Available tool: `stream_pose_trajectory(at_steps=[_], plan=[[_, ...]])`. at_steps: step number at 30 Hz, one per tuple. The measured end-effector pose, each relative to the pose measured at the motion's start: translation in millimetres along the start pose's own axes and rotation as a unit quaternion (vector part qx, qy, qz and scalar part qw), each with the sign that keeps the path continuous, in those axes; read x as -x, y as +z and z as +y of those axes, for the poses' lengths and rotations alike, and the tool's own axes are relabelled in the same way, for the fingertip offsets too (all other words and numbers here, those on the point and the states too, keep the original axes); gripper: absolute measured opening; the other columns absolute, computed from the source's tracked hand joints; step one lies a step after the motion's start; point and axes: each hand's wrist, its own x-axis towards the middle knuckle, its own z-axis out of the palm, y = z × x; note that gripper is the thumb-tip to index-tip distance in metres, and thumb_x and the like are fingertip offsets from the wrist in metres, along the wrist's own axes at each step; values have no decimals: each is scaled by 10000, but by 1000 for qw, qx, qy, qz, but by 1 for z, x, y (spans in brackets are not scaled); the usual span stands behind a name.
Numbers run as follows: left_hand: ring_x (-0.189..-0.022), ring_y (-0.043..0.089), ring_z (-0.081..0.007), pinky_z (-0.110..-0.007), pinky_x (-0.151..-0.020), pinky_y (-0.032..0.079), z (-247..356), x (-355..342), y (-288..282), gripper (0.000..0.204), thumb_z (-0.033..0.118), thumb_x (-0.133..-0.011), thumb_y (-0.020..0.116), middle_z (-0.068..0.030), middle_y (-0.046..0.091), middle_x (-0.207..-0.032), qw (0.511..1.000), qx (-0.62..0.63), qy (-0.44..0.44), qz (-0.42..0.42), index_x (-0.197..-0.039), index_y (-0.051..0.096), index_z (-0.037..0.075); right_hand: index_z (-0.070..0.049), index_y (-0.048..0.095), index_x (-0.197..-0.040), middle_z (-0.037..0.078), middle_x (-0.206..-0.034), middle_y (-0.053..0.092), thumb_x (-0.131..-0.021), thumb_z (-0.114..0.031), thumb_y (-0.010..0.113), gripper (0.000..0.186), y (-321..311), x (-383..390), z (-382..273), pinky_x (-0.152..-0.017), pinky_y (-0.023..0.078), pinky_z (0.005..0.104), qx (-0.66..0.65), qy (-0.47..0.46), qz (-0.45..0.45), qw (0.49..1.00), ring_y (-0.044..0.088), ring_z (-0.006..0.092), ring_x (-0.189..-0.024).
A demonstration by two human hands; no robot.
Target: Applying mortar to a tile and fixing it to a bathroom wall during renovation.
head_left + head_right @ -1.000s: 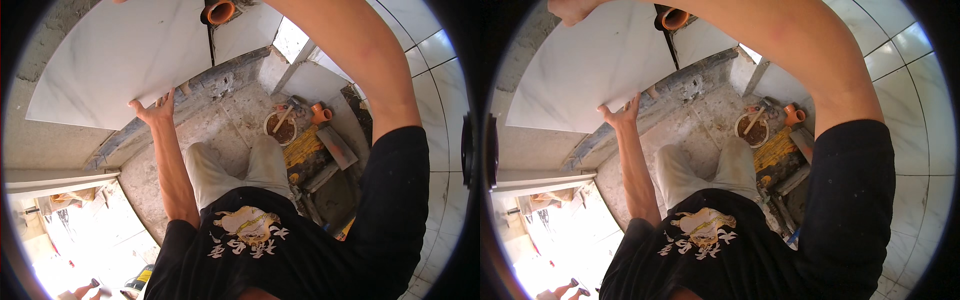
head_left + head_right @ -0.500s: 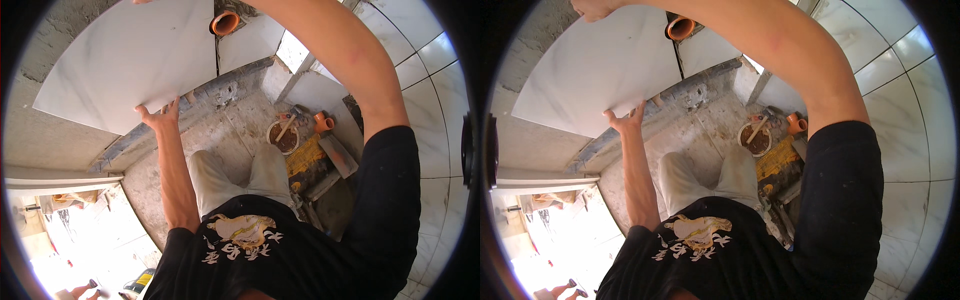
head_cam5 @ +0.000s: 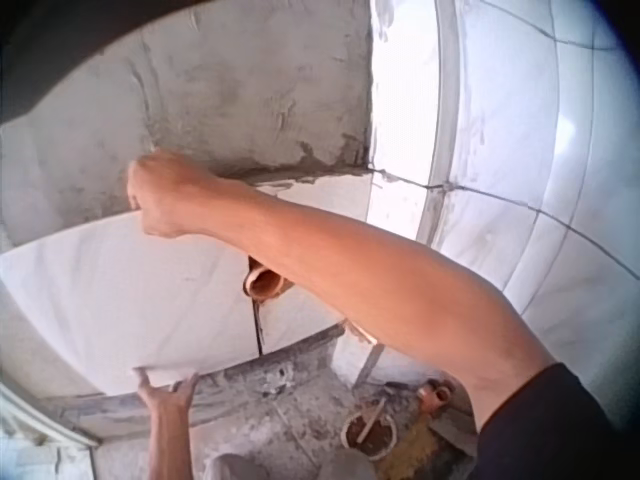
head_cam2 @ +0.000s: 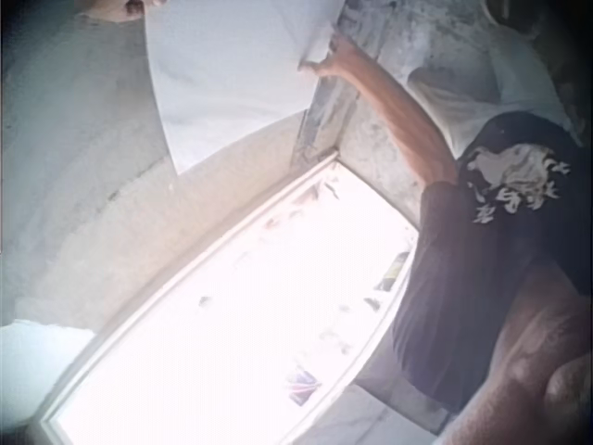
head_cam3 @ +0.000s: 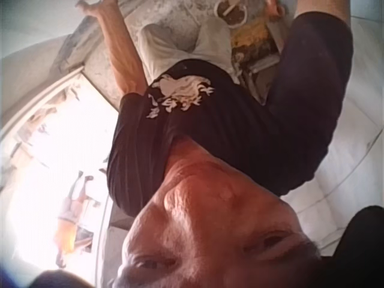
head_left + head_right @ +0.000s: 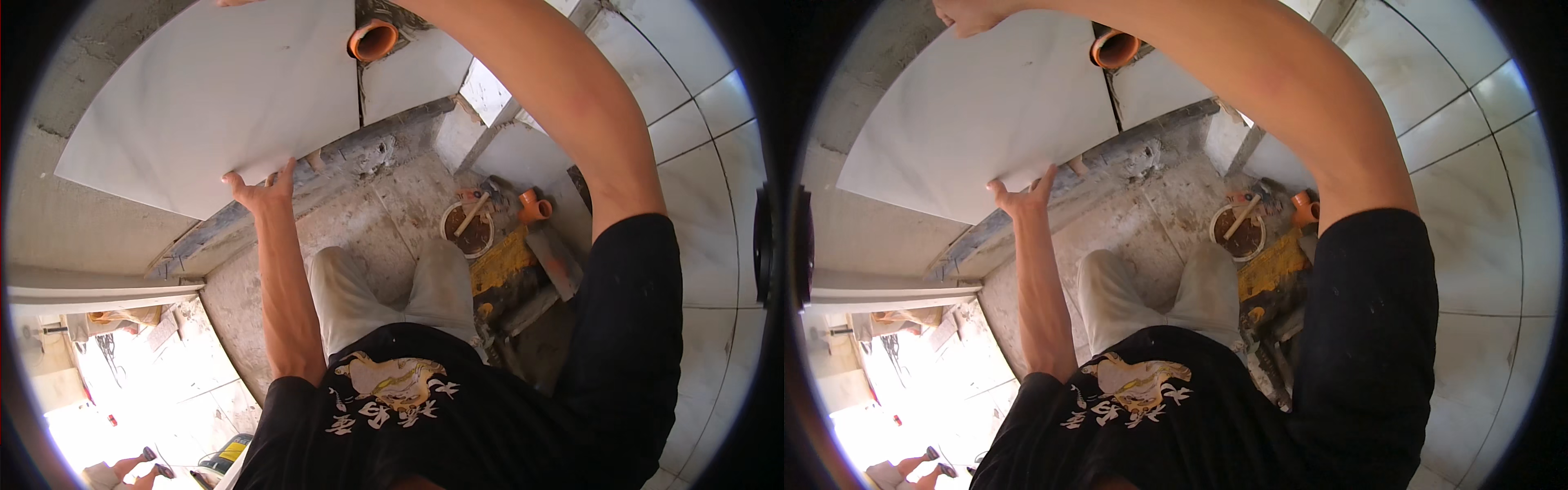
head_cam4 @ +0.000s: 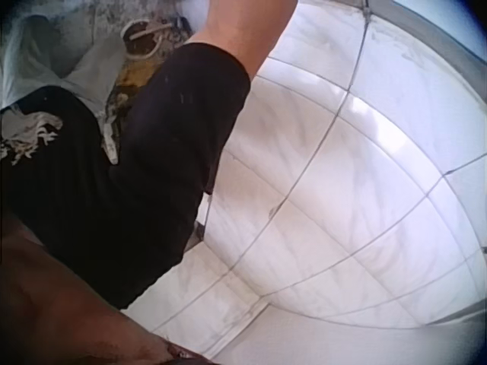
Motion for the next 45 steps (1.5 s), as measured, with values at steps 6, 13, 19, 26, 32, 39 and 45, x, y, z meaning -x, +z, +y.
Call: stream_pose_trajectory(at_steps=[6, 13, 19, 26, 32, 39, 45], plan=[[-1496, 145, -407, -697, -1166, 177, -1, 5, 8, 810, 669, -912, 522, -165, 44, -1635, 1000, 2, 12, 19, -1558, 237, 271, 32, 686, -671, 284, -729, 660, -663, 73, 593, 102, 10, -3, 6, -682, 540, 463, -52, -21, 52, 997, 687, 395, -720], [-1473, 224, -388, -685, -1179, 169, 6, 4, 16, 729, 616, -911, 519, -130, 235, -1602, 998, 39, -11, 54, -1501, 378, 212, 9, 706, -694, 258, -750, 683, -700, 22, 620, 86, 4, -2, -3, -685, 552, 472, -23, 28, 0, 999, 703, 385, -739], [-1457, 249, -385, -682, -1174, 184, 8, 5, 15, 719, 608, -925, 497, -119, 281, -1582, 998, 24, -20, 52, -1501, 369, 197, 36, 701, -765, 240, -846, 712, -745, 11, 639, 70, 15, -9, 0, -679, 544, 473, 22, -8, 4, 1000, 703, 370, -778], [-1398, 358, -381, -625, -1120, 339, 33, -3, -20, 732, 520, -919, 638, -197, 354, -1525, 975, -207, 79, -4, -1481, 392, 120, 41, 698, -747, 250, -815, 703, -736, 28, 648, 53, 2, -45, -55, -668, 540, 468, 249, 402, -250, 845, 700, 362, -763], [-1068, 568, -248, -374, -925, 501, 96, -74, -99, 722, 243, -729, 920, -141, 562, -1225, 697, -478, 515, 144, -1288, 540, -7, 19, 703, -728, 226, -785, 703, -723, 51, 640, 71, 8, -17, -4, -680, 541, 447, 3, 22, 2, 1000, 701, 332, -751], [-732, 628, -194, -336, -719, 504, 145, -71, -129, 366, 255, -737, 892, -60, 713, -824, 596, -602, 522, 100, -924, 713, -4, 8, 726, -774, 214, -845, 722, -731, 23, 668, 74, 3, -39, -59, -703, 548, 439, 146, 175, -114, 967, 706, 327, -783], [-742, 678, -245, -395, -724, 513, 157, -71, -117, 385, 338, -722, 876, -85, 740, -818, 513, -675, 520, 102, -896, 734, 27, 20, 739, -819, 212, -887, 730, -735, 2, 693, 97, -1, -44, -58, -715, 557, 437, 136, 202, -107, 964, 712, 315, -808]])
